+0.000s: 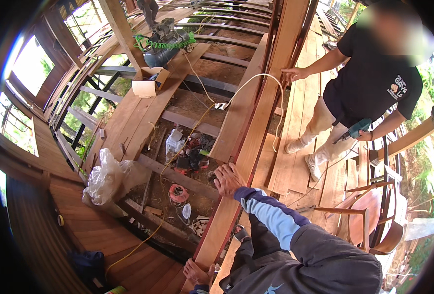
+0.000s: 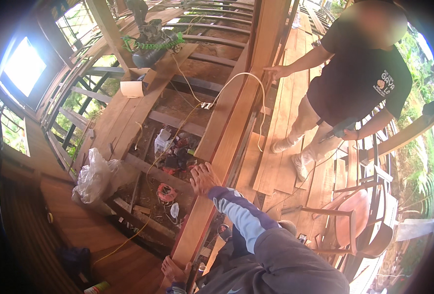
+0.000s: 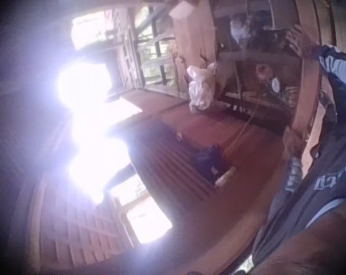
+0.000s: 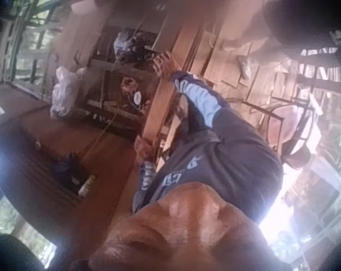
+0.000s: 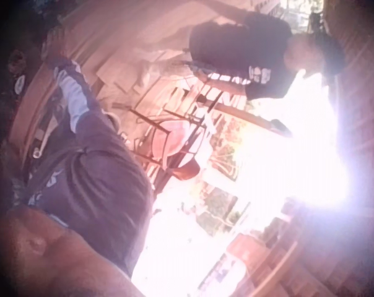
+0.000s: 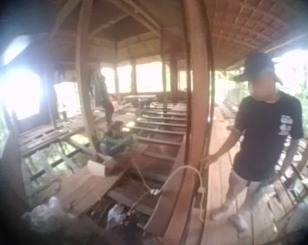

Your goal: The person measures a wooden plank with a ruler and pencil, then uses an angle grinder to cut the plank. After cutting, the person carries the plank to a wooden structure and positions it for installation.

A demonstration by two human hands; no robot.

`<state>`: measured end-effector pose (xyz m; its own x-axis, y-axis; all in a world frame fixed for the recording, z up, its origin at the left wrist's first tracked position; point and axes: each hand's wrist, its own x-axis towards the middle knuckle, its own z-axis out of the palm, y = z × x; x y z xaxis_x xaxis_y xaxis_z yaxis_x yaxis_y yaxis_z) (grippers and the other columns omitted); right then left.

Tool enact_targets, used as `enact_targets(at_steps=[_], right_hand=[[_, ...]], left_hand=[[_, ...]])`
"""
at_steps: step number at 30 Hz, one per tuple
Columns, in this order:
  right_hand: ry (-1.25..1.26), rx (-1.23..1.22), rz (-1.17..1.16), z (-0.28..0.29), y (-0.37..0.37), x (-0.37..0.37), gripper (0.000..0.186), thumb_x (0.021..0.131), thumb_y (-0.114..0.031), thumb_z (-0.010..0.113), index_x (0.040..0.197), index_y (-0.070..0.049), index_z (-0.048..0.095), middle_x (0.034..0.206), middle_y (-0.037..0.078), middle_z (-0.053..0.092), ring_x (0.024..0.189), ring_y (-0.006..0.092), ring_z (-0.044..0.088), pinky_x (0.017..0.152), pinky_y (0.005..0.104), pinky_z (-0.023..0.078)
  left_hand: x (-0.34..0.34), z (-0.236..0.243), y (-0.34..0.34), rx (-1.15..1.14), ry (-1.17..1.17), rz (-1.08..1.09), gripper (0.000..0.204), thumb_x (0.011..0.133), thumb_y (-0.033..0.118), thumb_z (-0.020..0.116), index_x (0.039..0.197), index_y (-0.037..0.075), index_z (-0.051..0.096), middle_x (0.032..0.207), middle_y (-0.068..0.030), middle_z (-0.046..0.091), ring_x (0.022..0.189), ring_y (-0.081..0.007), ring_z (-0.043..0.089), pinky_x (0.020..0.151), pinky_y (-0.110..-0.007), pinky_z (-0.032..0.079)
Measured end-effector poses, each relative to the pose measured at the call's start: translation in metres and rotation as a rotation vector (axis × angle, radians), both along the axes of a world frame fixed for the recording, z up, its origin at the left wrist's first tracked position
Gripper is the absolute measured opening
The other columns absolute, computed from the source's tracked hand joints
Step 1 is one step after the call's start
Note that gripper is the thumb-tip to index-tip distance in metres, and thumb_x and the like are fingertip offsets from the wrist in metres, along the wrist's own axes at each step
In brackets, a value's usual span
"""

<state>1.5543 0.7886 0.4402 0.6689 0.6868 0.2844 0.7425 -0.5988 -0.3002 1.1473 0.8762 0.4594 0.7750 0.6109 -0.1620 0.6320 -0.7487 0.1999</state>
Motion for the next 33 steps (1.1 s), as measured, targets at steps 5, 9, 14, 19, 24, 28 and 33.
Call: enact_targets(at_steps=[5, 9, 14, 19, 24, 28, 33], right_hand=[[0.098, -0.054, 0.000, 0.004, 0.003, 0.002, 0.029, 0.092, -0.028, 0.052, 0.105, -0.004, 0.062, 0.107, 0.012, 0.062, 0.109, 0.0278, 0.053, 0.108, 0.0466, 0.028], [0.068, -0.080, -0.018, 0.004, 0.002, 0.002, 0.026, 0.093, -0.028, 0.050, 0.096, -0.006, 0.064, 0.100, 0.010, 0.064, 0.106, 0.0259, 0.055, 0.108, 0.0467, 0.028], [0.115, -0.114, -0.002, 0.012, 0.004, 0.002, 0.027, 0.094, -0.028, 0.049, 0.091, -0.007, 0.065, 0.094, 0.010, 0.066, 0.103, 0.0266, 0.057, 0.108, 0.0475, 0.028], [0.144, -0.153, -0.002, 0.011, 0.004, 0.004, 0.028, 0.095, -0.029, 0.048, 0.090, -0.007, 0.065, 0.091, 0.011, 0.066, 0.102, 0.0270, 0.059, 0.109, 0.0482, 0.027], [0.169, -0.182, 0.003, 0.016, 0.005, 0.004, 0.033, 0.097, -0.030, 0.046, 0.088, -0.006, 0.067, 0.091, 0.013, 0.069, 0.102, 0.0284, 0.061, 0.110, 0.0479, 0.027], [0.131, -0.158, 0.003, 0.008, 0.005, 0.003, 0.028, 0.094, -0.028, 0.050, 0.084, -0.007, 0.065, 0.086, 0.011, 0.066, 0.096, 0.0268, 0.060, 0.108, 0.0486, 0.026], [0.154, -0.155, -0.001, 0.009, 0.005, 0.004, 0.028, 0.093, -0.028, 0.051, 0.081, -0.008, 0.065, 0.085, 0.011, 0.066, 0.094, 0.0263, 0.060, 0.108, 0.0486, 0.027]], left_hand=[[-0.002, 0.003, 0.003, -0.082, 0.077, -0.003, 0.097, 0.079, 0.068, 0.064, 0.138, -0.005, 0.042, 0.129, -0.0264, 0.054, 0.118, -0.0428, 0.052, 0.102, -0.050, 0.040], [0.006, 0.015, -0.004, 0.024, 0.044, -0.041, 0.097, 0.077, 0.068, 0.065, 0.137, -0.005, 0.043, 0.127, -0.0260, 0.055, 0.117, -0.0421, 0.052, 0.101, -0.051, 0.040], [0.001, 0.011, 0.001, -0.028, 0.107, -0.035, 0.099, 0.075, 0.069, 0.065, 0.137, -0.004, 0.043, 0.127, -0.0240, 0.054, 0.119, -0.0408, 0.051, 0.102, -0.051, 0.039], [-0.003, 0.000, -0.002, 0.070, -0.001, -0.041, 0.101, 0.073, 0.071, 0.065, 0.137, -0.003, 0.043, 0.126, -0.0249, 0.055, 0.119, -0.0408, 0.051, 0.101, -0.050, 0.039], [0.005, 0.015, 0.003, -0.029, -0.021, -0.025, 0.100, 0.074, 0.071, 0.066, 0.136, -0.003, 0.044, 0.122, -0.0262, 0.057, 0.116, -0.0419, 0.053, 0.100, -0.050, 0.041], [-0.005, -0.002, 0.001, 0.039, -0.047, -0.023, 0.100, 0.072, 0.070, 0.069, 0.136, -0.004, 0.044, 0.120, -0.0263, 0.058, 0.113, -0.0424, 0.055, 0.098, -0.050, 0.042], [-0.007, -0.005, 0.001, 0.012, -0.104, -0.033, 0.100, 0.071, 0.069, 0.070, 0.136, -0.003, 0.045, 0.119, -0.0240, 0.059, 0.111, -0.0410, 0.056, 0.097, -0.050, 0.043]])
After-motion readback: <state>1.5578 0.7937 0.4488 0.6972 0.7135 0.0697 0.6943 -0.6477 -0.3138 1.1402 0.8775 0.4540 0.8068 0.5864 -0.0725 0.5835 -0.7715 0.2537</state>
